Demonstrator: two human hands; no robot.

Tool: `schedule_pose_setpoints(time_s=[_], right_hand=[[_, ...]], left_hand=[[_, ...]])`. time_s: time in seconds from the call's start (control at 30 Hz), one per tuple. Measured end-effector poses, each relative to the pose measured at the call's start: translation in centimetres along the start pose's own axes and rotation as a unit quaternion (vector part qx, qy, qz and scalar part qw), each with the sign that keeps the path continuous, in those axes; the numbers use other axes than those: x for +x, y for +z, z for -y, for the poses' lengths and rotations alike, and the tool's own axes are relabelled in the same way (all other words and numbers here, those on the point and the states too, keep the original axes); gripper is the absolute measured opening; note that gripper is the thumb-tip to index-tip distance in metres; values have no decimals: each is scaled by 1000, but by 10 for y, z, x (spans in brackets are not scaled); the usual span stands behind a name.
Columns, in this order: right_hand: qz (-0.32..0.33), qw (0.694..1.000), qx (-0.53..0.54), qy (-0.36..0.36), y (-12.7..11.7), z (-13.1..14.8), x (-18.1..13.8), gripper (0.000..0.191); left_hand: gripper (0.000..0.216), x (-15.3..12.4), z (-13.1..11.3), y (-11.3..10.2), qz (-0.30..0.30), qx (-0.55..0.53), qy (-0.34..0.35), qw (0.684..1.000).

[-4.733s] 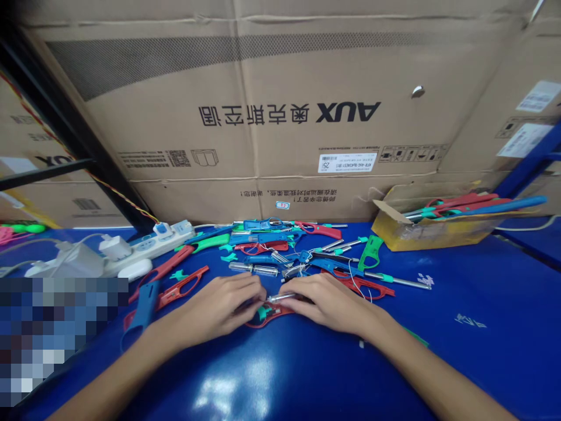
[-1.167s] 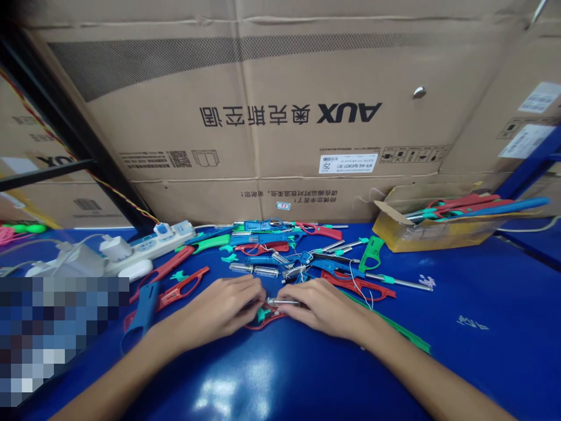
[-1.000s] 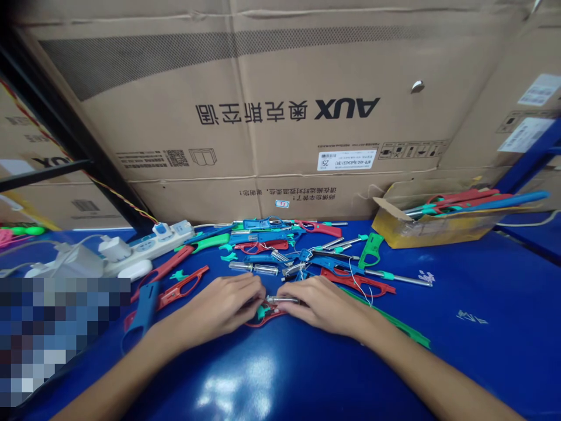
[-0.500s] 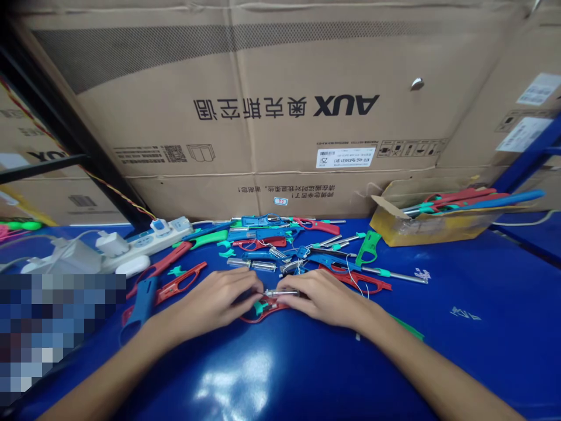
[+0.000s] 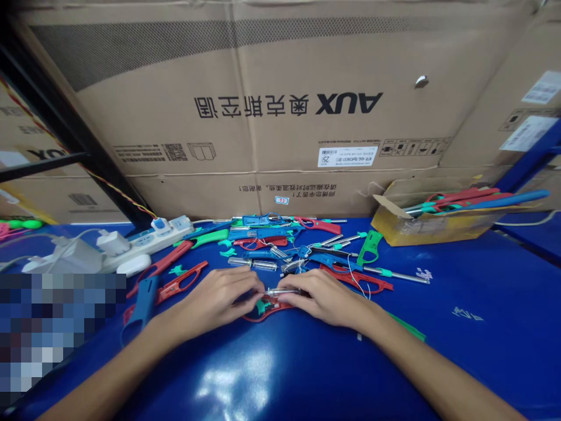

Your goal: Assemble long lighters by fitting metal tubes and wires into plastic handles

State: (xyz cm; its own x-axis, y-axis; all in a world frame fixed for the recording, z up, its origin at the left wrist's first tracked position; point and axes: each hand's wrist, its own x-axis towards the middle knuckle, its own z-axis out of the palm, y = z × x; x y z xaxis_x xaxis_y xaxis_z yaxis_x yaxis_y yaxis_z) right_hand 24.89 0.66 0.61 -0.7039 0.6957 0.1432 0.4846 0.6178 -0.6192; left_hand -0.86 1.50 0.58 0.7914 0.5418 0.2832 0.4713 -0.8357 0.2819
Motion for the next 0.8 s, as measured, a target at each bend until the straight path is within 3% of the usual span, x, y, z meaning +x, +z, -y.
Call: schedule_pose_setpoints(time_s=[0.47,0.8], right_hand=[[-1,999,-34,7,-2,2,-2,24],[0,999,-36,10,-5,5,-1,24]], left_hand=[[13,0,-1,-1,15,9,-33,999],[20,2,-3,-3,23,-6,5,1000]])
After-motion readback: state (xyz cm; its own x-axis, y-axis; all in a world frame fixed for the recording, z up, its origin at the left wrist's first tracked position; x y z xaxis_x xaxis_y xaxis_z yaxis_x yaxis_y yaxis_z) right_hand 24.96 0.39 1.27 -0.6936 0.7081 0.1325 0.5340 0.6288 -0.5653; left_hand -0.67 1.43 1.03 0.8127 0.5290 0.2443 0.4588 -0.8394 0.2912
